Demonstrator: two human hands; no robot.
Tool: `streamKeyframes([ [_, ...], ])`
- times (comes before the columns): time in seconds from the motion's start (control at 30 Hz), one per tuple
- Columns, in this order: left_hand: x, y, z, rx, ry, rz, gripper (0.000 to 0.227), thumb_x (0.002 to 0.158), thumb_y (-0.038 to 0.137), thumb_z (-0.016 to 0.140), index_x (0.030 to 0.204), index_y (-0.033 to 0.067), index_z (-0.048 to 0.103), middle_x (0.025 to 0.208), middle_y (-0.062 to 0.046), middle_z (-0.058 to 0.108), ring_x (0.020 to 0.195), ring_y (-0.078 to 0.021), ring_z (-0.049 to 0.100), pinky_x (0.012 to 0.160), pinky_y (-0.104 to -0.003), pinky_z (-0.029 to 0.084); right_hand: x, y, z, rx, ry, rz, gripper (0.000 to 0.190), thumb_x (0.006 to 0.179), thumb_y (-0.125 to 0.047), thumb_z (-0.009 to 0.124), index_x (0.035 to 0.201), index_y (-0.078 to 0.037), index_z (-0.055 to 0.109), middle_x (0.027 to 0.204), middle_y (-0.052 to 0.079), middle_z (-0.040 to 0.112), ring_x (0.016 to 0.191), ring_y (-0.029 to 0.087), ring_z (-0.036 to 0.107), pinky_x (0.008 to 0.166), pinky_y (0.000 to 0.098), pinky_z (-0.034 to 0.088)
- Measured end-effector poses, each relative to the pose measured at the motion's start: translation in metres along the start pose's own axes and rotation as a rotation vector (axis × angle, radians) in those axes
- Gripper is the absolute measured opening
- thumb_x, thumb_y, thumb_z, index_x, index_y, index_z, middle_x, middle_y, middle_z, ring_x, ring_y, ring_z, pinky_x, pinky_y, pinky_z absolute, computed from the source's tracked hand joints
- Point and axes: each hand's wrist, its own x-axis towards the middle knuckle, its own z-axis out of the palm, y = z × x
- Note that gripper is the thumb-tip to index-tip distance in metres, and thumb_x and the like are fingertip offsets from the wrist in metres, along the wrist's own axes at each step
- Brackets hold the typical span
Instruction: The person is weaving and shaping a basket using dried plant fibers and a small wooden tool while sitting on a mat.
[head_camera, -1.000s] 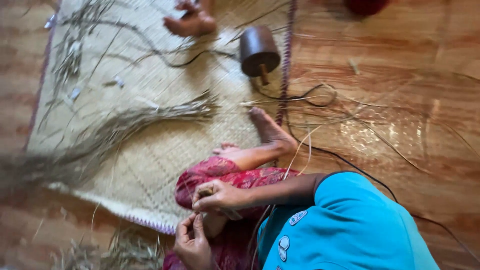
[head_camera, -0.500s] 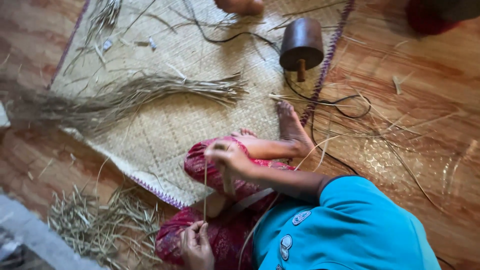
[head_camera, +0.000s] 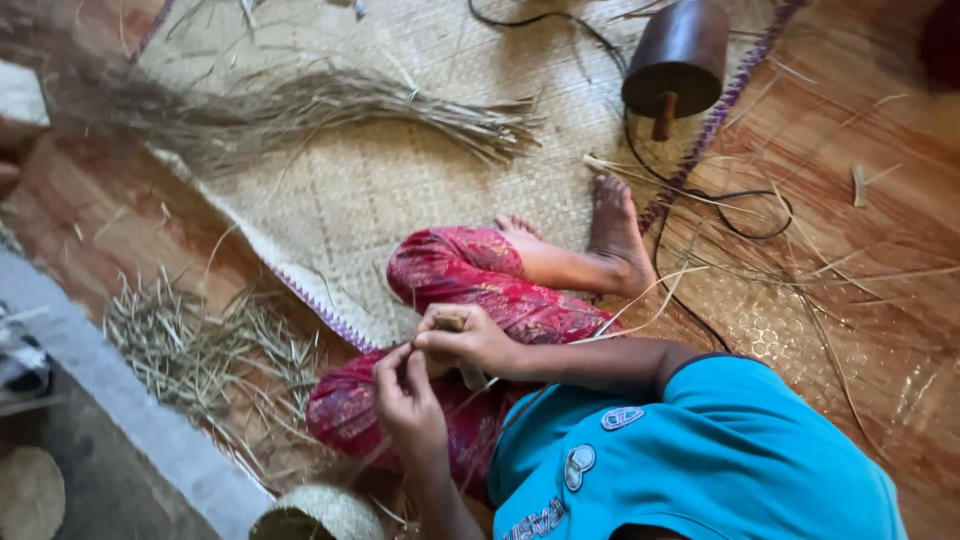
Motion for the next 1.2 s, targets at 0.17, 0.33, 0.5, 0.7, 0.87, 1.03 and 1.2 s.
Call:
streamKeyframes([
  [0.17,-0.004,-0.009,0.009,-0.147,-0.026,-0.202,0.013,0.101,0.012,0.061,0.102,-0.0002,0.064,0.09,-0.008,0.072,0.075,-0.0165,0.068,0.07,-0.029,0.059,-0.002,0.007,-0.006,0.043,-0.03,0.028,0.007,0.102,-0.012,0.062,0.104,-0.005,0.063,0.082,0.002,0.064,0.064,0.005,0.053,0.053,0.0172,0.042],
  [0.33,-0.009,-0.009,0.008,-0.086,0.006,-0.12,0.012,0.101,0.013,0.06,0.101,0.0013,0.062,0.094,-0.008,0.069,0.082,-0.02,0.064,0.078,-0.034,0.055,0.001,0.002,-0.009,-0.027,-0.05,-0.029,0.006,0.1,-0.008,0.063,0.103,-0.004,0.065,0.083,0.003,0.064,0.066,0.008,0.054,0.058,0.0204,0.046],
  [0.5,-0.015,-0.019,0.019,-0.105,0.118,-0.08,0.012,0.102,0.019,0.068,0.099,0.0075,0.072,0.089,-0.01,0.07,0.086,-0.0284,0.07,0.081,-0.039,0.055,0.01,0.017,-0.009,-0.072,0.099,-0.115,0.005,0.091,-0.005,0.072,0.092,0.0,0.072,0.062,0.005,0.058,0.043,0.005,0.055,0.033,0.0179,0.044],
  [0.7,-0.011,-0.005,0.03,-0.033,0.208,-0.104,0.007,0.098,0.019,0.072,0.1,0.0131,0.075,0.086,-0.007,0.074,0.082,-0.027,0.073,0.076,-0.039,0.056,0.008,0.02,-0.009,-0.055,0.104,-0.078,0.009,0.094,-0.01,0.069,0.092,-0.001,0.069,0.059,0.006,0.058,0.044,0.009,0.055,0.037,0.0206,0.045],
  [0.87,-0.01,0.003,0.041,0.015,0.181,-0.157,0.007,0.099,0.025,0.07,0.098,0.0193,0.074,0.082,-0.005,0.077,0.076,-0.0267,0.075,0.072,-0.04,0.058,0.01,0.012,-0.013,-0.04,0.16,-0.086,0.016,0.096,-0.018,0.065,0.091,-0.004,0.069,0.053,0.01,0.057,0.042,0.014,0.055,0.042,0.0254,0.045],
  [1.03,-0.01,0.0,0.045,-0.055,0.16,0.051,0.011,0.102,0.016,0.065,0.093,0.0125,0.069,0.08,-0.004,0.066,0.078,-0.0268,0.067,0.076,-0.036,0.054,0.013,-0.01,-0.005,0.071,0.248,-0.132,0.014,0.092,-0.015,0.065,0.087,-0.002,0.066,0.046,0.007,0.05,0.036,0.012,0.049,0.039,0.0239,0.038],
  [1.2,-0.011,0.002,0.046,-0.144,0.193,0.057,0.012,0.104,0.014,0.061,0.094,0.0096,0.065,0.084,-0.004,0.061,0.08,-0.0235,0.063,0.08,-0.035,0.051,0.014,-0.014,-0.011,0.013,0.16,-0.123,0.013,0.097,-0.015,0.064,0.091,-0.003,0.067,0.046,0.007,0.052,0.037,0.011,0.051,0.041,0.0221,0.04],
])
